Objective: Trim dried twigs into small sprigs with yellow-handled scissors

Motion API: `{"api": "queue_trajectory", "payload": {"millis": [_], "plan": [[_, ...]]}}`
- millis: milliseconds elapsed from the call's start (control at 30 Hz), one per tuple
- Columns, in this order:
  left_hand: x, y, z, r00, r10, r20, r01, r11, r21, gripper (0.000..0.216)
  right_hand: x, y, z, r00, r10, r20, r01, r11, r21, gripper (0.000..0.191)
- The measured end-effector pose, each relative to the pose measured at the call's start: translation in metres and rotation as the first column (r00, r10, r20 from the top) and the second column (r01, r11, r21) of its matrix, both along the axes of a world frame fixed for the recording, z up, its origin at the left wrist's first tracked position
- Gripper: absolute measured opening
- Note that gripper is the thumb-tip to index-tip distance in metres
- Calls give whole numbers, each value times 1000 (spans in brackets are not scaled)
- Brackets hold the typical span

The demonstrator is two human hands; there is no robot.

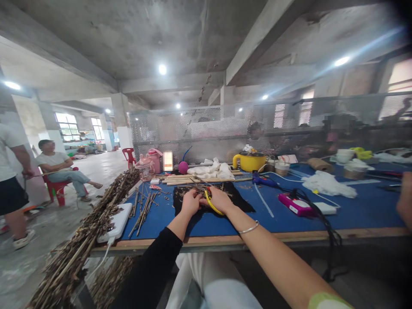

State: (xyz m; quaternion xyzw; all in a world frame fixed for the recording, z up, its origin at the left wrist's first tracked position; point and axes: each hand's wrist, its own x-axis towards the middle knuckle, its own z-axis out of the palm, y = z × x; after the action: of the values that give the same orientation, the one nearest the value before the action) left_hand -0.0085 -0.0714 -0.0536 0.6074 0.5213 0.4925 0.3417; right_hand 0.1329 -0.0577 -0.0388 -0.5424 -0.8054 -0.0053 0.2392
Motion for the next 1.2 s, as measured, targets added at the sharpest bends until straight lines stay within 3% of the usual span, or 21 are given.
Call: {"api": "queue_trajectory", "payload": {"millis": [800, 1033, 1200], "plan": [[1, -5, 4, 999, -37, 8, 37, 999, -38, 23, 1, -4, 7, 995, -82, 48, 87, 992, -91, 56], [0, -6, 8, 995, 78, -61, -78, 997, -5, 17, 0, -1, 2, 996, -75, 48, 78, 995, -61, 65], [-1, -5, 7, 993, 95, -67, -94, 996, 8, 18, 0, -1, 1, 999, -36, 21, 37, 998, -49, 68]]}}
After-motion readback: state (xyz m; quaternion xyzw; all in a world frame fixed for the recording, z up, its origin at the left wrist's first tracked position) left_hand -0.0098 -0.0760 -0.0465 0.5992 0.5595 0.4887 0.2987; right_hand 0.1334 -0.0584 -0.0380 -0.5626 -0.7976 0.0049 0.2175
